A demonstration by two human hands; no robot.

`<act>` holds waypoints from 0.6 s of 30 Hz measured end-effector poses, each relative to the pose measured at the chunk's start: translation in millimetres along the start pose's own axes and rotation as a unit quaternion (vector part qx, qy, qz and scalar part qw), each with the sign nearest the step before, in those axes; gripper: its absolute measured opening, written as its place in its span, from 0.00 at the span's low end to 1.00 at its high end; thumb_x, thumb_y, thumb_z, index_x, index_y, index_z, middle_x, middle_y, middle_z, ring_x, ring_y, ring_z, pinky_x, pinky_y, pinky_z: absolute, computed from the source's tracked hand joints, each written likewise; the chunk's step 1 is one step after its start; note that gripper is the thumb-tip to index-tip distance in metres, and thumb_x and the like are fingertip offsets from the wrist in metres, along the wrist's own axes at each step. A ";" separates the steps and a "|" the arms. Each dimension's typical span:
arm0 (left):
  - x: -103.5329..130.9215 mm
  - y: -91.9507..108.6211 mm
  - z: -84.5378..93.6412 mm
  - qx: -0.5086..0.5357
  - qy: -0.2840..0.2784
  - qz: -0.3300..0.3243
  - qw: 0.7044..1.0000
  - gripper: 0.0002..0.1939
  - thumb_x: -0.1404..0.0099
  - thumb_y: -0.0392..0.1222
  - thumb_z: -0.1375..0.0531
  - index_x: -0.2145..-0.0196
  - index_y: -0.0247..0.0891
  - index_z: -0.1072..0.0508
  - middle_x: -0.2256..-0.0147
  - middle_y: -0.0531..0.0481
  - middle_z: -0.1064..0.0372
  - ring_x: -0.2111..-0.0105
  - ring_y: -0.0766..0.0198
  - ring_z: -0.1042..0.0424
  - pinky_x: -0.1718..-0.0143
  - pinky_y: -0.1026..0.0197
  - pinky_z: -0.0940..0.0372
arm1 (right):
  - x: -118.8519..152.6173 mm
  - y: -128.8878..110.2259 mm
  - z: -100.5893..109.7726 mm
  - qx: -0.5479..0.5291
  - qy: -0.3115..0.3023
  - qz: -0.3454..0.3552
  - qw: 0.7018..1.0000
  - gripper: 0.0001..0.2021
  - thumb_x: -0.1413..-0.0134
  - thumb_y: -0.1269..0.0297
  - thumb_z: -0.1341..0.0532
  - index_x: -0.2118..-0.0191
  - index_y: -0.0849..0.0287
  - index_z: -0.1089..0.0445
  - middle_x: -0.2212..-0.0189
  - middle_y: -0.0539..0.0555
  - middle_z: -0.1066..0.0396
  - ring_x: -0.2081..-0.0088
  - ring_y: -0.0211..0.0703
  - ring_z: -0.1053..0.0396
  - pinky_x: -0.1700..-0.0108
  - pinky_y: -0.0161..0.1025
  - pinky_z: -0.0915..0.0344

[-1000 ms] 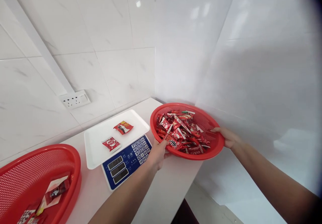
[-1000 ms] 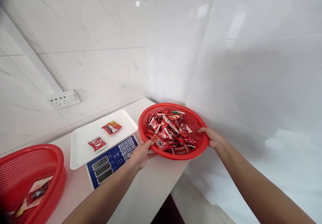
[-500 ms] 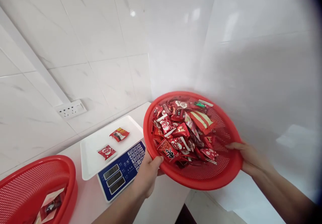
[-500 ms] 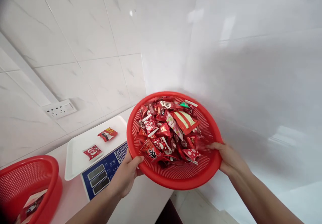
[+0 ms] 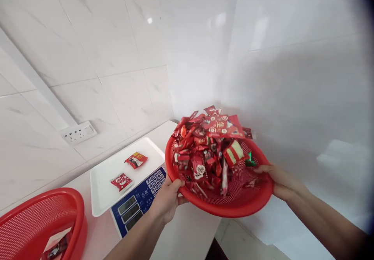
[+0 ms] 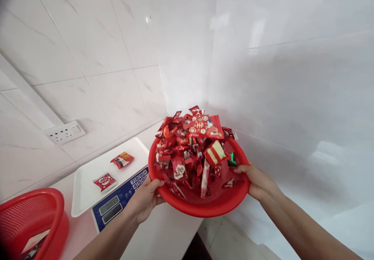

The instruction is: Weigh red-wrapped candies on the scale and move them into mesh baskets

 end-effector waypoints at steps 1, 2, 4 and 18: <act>-2.0 -0.8 0.1 0.001 0.001 0.014 1.000 0.26 0.44 0.32 0.47 0.48 0.44 0.41 0.62 0.51 0.27 0.71 0.67 0.28 0.64 0.58 0.30 | -1.3 1.4 -0.4 -0.008 0.002 -0.026 1.000 0.11 0.70 0.80 0.42 0.78 0.56 0.32 0.80 0.53 0.24 0.71 0.55 0.23 0.63 0.48 0.24; -3.2 -0.3 -0.2 0.001 0.001 0.016 1.000 0.26 0.44 0.31 0.47 0.48 0.44 0.41 0.62 0.51 0.27 0.71 0.67 0.28 0.64 0.58 0.30 | -2.2 1.6 -0.6 -0.025 0.010 -0.043 0.999 0.12 0.70 0.81 0.42 0.77 0.56 0.32 0.80 0.53 0.24 0.71 0.55 0.23 0.63 0.47 0.24; -2.9 3.4 -2.0 0.002 -0.003 -0.006 1.000 0.26 0.44 0.32 0.46 0.48 0.44 0.40 0.60 0.50 0.28 0.70 0.66 0.27 0.64 0.58 0.30 | -2.5 -2.2 -0.5 -0.050 0.037 -0.035 0.997 0.14 0.71 0.82 0.42 0.75 0.57 0.31 0.78 0.53 0.23 0.72 0.54 0.23 0.66 0.46 0.23; -41.5 -9.0 -3.3 0.037 0.030 0.010 0.999 0.25 0.44 0.27 0.46 0.49 0.41 0.40 0.61 0.49 0.28 0.71 0.66 0.26 0.65 0.59 0.28 | -52.1 10.6 2.6 -0.033 0.035 -0.001 0.999 0.17 0.67 0.83 0.46 0.71 0.55 0.32 0.74 0.54 0.23 0.67 0.51 0.23 0.65 0.43 0.24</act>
Point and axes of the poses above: each hand's wrist, its own x-axis away from the middle knuckle, its own z-axis out of the back of the hand, y = z × x, the point moved 2 cm from there along -x, towards the middle knuckle
